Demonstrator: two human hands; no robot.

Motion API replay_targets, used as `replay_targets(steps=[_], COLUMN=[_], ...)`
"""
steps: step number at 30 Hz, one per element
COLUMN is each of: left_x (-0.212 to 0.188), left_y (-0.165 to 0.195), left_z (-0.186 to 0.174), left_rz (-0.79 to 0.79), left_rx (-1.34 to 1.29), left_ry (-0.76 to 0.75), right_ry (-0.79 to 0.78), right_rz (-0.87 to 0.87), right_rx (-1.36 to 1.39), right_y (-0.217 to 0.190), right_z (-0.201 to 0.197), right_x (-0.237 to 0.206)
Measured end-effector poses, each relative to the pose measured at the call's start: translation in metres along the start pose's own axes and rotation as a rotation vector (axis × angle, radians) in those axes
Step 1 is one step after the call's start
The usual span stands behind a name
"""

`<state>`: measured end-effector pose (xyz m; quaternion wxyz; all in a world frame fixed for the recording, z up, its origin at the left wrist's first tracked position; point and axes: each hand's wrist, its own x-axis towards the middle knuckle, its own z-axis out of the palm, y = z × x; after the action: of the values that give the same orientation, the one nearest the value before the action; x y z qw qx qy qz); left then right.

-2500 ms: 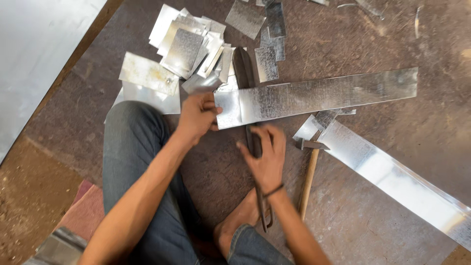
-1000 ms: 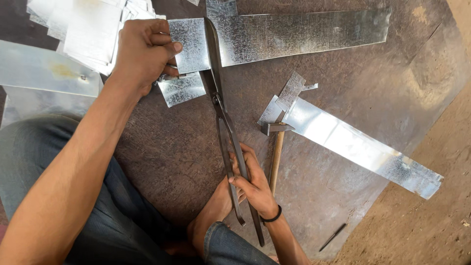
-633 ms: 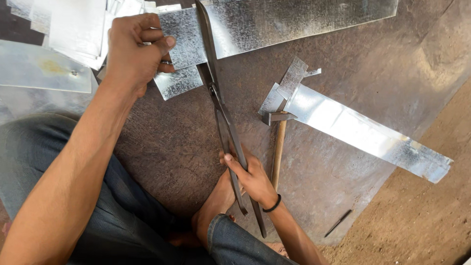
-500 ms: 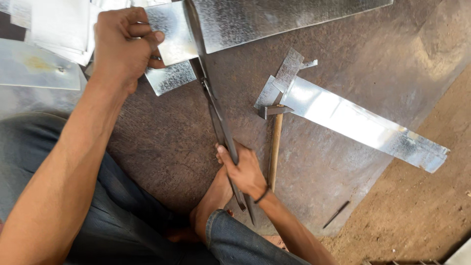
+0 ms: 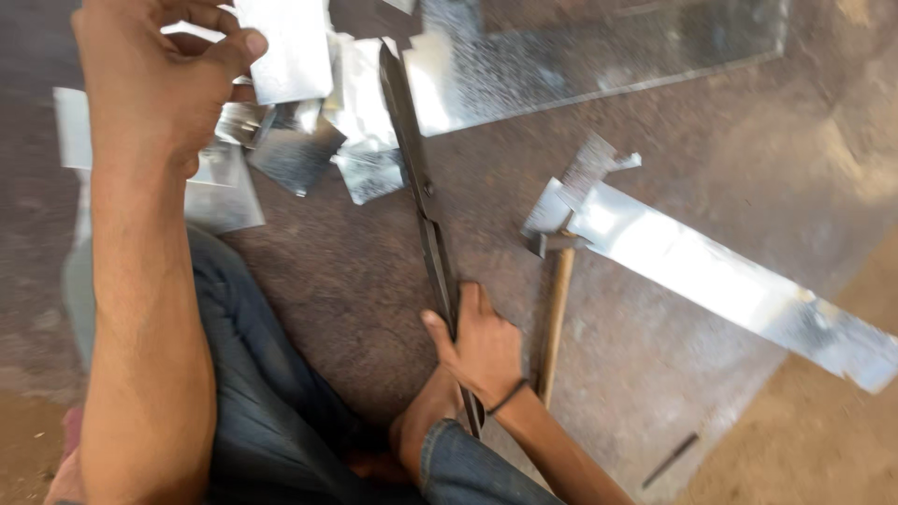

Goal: The person sits on the ground and cuts galvanized sheet metal strips into small rectangular pieces using large hand shears, placing the cut pieces onto a growing pile of offcuts beside the shears.

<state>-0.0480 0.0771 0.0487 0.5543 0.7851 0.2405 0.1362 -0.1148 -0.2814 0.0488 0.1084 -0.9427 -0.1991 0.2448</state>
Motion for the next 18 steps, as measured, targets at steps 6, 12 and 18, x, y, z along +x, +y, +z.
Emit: replay_targets(steps=[6, 12, 18], left_x=[0.013, 0.016, 0.013], left_y=[-0.032, -0.034, -0.021], left_z=[-0.043, -0.052, -0.042], left_rz=[-0.160, 0.304, -0.230], left_rx=[0.128, 0.506, -0.101], left_ry=[0.089, 0.183, 0.072], right_ry=[0.220, 0.176, 0.079], right_rz=[-0.290, -0.634, -0.686], right_rx=[-0.035, -0.192, -0.324], right_y=[0.024, 0.029, 0.044], right_z=[-0.050, -0.096, -0.103], right_x=[0.085, 0.221, 0.244])
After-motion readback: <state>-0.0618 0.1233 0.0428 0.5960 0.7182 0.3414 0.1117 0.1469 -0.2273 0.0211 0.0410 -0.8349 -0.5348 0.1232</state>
